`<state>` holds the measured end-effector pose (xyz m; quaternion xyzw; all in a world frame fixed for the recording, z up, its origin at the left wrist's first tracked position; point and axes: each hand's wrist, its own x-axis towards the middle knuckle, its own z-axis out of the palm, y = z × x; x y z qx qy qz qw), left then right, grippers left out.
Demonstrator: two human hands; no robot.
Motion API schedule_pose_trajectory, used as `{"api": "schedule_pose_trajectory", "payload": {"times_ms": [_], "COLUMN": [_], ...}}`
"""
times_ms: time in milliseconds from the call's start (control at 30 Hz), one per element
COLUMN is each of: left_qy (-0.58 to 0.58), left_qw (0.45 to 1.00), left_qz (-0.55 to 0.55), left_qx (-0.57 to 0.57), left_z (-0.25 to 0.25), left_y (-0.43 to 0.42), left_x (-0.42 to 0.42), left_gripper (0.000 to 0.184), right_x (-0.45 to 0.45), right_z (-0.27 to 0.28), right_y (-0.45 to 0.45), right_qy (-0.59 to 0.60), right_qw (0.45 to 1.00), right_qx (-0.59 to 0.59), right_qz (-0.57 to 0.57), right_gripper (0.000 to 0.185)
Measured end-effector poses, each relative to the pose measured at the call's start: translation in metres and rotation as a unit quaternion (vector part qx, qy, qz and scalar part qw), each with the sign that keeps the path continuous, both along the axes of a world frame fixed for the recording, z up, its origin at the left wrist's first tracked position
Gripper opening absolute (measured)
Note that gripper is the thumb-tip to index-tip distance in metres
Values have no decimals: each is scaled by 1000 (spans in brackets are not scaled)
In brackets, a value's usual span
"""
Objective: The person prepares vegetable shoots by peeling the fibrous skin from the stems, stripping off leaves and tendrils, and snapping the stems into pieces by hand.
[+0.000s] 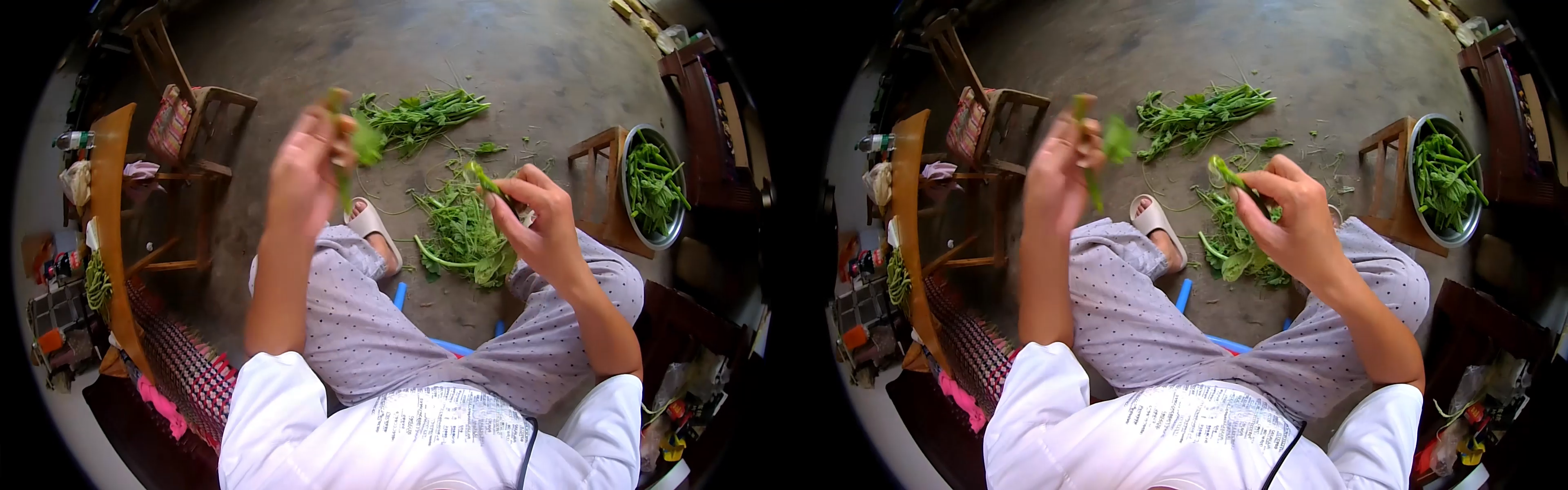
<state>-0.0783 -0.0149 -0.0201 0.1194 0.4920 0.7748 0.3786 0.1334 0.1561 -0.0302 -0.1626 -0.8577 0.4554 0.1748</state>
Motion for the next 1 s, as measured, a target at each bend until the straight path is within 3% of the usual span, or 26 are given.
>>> {"api": "schedule_pose_trajectory", "payload": {"times_ms": [67,133,333,533,633,767,1000], "left_qy": [-94,-112,-136,-242,-181,-118,-1], "left_qw": [982,973,965,939,964,974,982], "left_qz": [-163,-203,-223,-232,-193,-196,-187], "left_qx": [16,19,32,74,16,3,-20], "left_z": [-2,-9,-6,-6,6,1,0], "left_y": [12,21,36,39,43,43,44], "left_x": [28,50,80,76,80,83,89], "left_gripper": [32,27,23,25,25,23,20], "right_x": [-3,-7,-11,-9,-5,-6,-5], "right_z": [6,9,12,19,31,30,28], "right_y": [2,5,1,-1,3,12,14], "right_qy": [16,34,50,63,57,91,92], "right_qw": [999,998,998,994,994,991,988], "right_qx": [2,17,23,85,61,-72,-110], "right_qz": [-44,-56,-34,13,-67,-67,-63], "right_gripper": [12,13,13,13,9,13,14]}}
